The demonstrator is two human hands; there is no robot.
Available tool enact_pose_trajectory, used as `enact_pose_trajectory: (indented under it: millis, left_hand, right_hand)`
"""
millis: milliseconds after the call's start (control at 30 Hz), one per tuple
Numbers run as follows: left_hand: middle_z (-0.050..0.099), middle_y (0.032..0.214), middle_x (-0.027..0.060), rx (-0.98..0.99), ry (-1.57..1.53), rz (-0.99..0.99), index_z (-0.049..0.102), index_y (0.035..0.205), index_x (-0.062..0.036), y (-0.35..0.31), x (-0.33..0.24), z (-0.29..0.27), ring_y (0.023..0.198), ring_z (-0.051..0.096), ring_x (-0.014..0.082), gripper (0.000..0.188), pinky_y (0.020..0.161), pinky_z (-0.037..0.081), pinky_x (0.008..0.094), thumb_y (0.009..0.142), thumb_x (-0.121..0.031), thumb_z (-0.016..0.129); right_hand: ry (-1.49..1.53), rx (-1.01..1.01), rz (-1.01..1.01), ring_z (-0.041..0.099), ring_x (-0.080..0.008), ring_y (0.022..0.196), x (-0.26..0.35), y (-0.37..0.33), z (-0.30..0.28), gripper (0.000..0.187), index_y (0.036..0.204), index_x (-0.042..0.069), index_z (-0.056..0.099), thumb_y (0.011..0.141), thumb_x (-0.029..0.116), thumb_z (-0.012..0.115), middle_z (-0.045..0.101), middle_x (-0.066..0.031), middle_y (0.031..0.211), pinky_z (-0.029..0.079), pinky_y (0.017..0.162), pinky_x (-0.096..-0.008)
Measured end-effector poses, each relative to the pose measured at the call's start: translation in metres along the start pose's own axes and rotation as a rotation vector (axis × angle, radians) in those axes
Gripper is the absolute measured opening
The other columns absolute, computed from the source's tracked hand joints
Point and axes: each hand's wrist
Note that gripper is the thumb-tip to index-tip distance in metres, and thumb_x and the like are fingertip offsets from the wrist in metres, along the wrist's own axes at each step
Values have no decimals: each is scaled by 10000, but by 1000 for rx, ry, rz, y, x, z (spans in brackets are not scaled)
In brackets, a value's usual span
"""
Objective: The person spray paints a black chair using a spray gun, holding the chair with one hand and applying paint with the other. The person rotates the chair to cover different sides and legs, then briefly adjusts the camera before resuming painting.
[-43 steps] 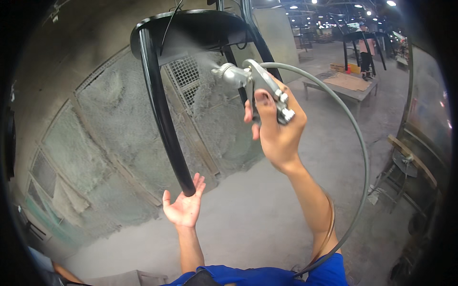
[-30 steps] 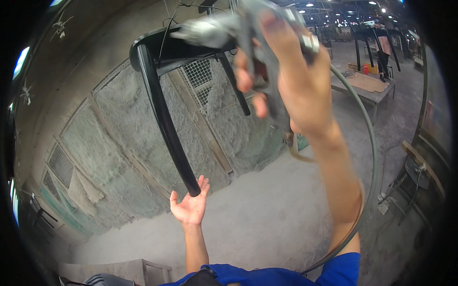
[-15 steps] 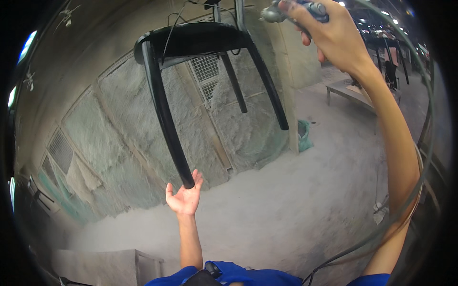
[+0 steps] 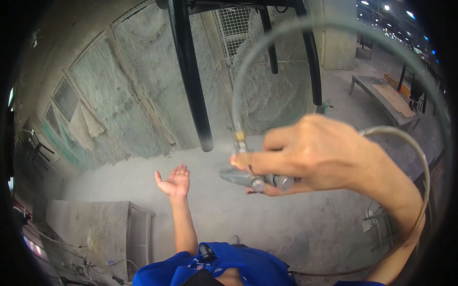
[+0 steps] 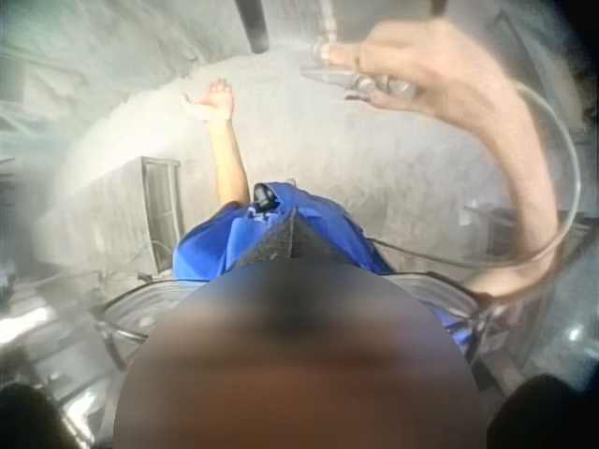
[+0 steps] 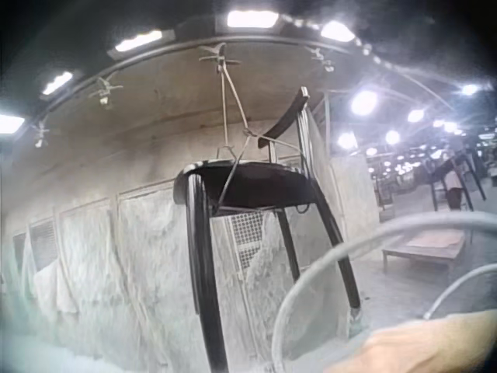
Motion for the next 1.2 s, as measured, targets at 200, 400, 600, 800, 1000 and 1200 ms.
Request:
enact_pose_trajectory:
  millis: [200,400,600,800,1000,1200]
  left_hand:
    - [334,1570,301,355,15,-373,196,1527,160,4,25,43,1468,358,389,906,1243,267,492,1018,-536,473]
    - [438,1486,319,537,1,-439,305,1443,195,-7,33,59,1433,412,416,797,1248,268,519,1030,-463,483]
    - [394,1509,347,543,-47,-439,277,1445,209,-6,28,58,1458,371,437,791,1252,251,543,1034,-438,474]
    - [334,1534,380,560,23,-303,250,1451,220,-7,27,58,1490,294,477,776,1256,239,560,1063,-430,417]
    - [299,1548,399,532,77,-200,244,1453,223,-9,25,53,1505,247,502,796,1262,214,580,1072,-461,383]
    - [261,1558,421,507,132,-140,218,1469,225,-4,27,54,1508,218,527,821,1262,198,597,1071,-476,371]
  right_hand:
    - [-166,56,385,646,-242,560,-41,-6,4,415,1241,190,734,842,271,815,655,-70,712,552,551,-382]
    - [-903,-28,206,650,-208,618,-105,-11,-25,616,1395,178,613,811,186,811,637,-59,818,543,535,-338]
    - [-940,135,317,718,-263,675,-154,5,-1,470,1331,183,606,898,303,743,687,-109,849,616,626,-366]
    - [-585,348,419,738,-300,744,-190,-10,48,419,1302,158,654,938,362,691,729,-129,832,611,634,-381]
    - [-200,76,201,704,-287,678,-188,1,69,420,1294,182,690,896,302,751,702,-111,792,580,604,-376]
    - [-508,-510,-114,666,-198,598,-197,56,94,466,1282,200,693,825,236,775,639,-58,752,548,509,-339]
Point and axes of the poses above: each hand's wrist, its own y-axis towards the middle knuckle, its own z-axis out of the palm, x = y × z
